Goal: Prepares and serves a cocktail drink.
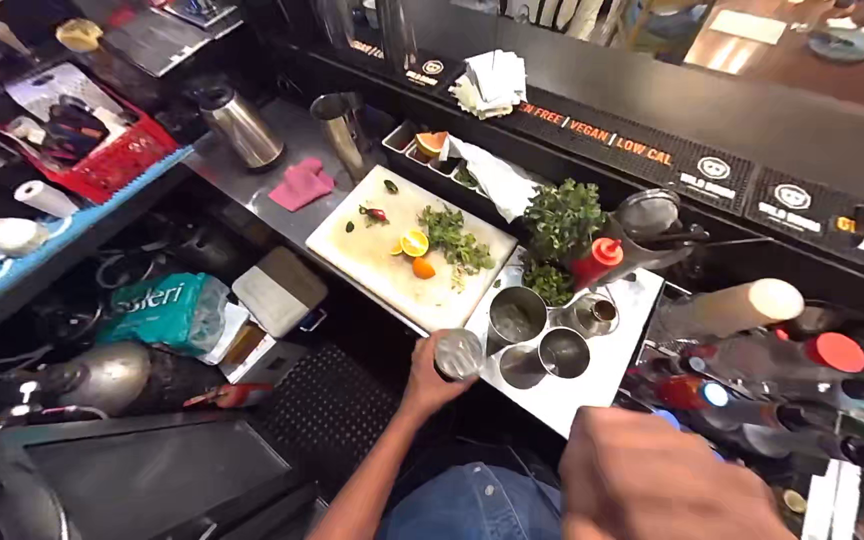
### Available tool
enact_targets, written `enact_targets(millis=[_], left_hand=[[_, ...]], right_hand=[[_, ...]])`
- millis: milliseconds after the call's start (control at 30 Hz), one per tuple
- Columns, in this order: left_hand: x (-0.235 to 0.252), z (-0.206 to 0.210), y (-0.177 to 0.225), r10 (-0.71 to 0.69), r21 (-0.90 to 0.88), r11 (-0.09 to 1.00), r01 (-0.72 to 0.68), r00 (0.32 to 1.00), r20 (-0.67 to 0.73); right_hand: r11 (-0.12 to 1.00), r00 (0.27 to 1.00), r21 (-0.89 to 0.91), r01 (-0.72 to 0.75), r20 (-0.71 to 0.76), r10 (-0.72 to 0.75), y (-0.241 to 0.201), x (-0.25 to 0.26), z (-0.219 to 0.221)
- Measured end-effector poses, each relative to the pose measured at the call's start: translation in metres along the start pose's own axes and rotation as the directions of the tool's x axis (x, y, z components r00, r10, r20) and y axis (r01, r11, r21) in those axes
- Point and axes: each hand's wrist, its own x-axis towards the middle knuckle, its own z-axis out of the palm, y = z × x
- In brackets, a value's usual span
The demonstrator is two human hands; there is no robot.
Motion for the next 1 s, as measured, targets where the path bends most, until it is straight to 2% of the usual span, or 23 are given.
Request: enact_targets(millis=[67,100,167,267,400,533,733,867,1000], left_hand=[[0.004,0.008,-0.008,0.017,-0.021,1.000,-0.016,0.999,0.049],[0.003,0.012,-0.011,0.021,-0.027,0.999,-0.019,0.997,0.073],[0.007,0.017,-0.014,0.047,-0.032,0.999,-0.044,0.993,0.105],[0.020,0.008,-0.013,0.097,-0.076,0.993,-0.089,0.989,0.115],[0.032,-0.021,-0.011,0.185,-0.142,0.976,-0.164,0.972,0.145],[0.042,-0.059,-0.020,0.151,-0.140,0.981,-0.132,0.979,0.140],[0.081,-0.124,-0.055,0.036,-0.068,0.997,-0.041,0.997,-0.070],[0.129,-0.160,-0.077,-0.065,-0.025,0.998,0.062,0.983,-0.173],[0.169,-0.171,-0.096,-0.040,0.002,0.999,0.040,0.990,-0.136]], right_hand=[[0.936,0.991,-0.326,-0.133,-0.074,0.115,0.060,-0.030,-0.011],[0.885,0.975,-0.409,-0.221,-0.120,0.188,0.083,-0.044,-0.017],[0.791,0.934,-0.497,-0.357,-0.202,0.295,0.113,-0.065,-0.033],[0.690,0.893,-0.566,-0.451,-0.286,0.348,0.131,-0.074,-0.046],[0.665,0.877,-0.573,-0.480,-0.328,0.350,0.132,-0.071,-0.042],[0.681,0.872,-0.544,-0.490,-0.317,0.374,0.132,-0.055,-0.023],[0.685,0.858,-0.523,-0.508,-0.381,0.346,0.141,-0.028,0.001],[0.613,0.829,-0.565,-0.553,-0.448,0.335,0.139,-0.010,0.003],[0.526,0.792,-0.603,-0.599,-0.540,0.283,0.136,0.001,-0.007]])
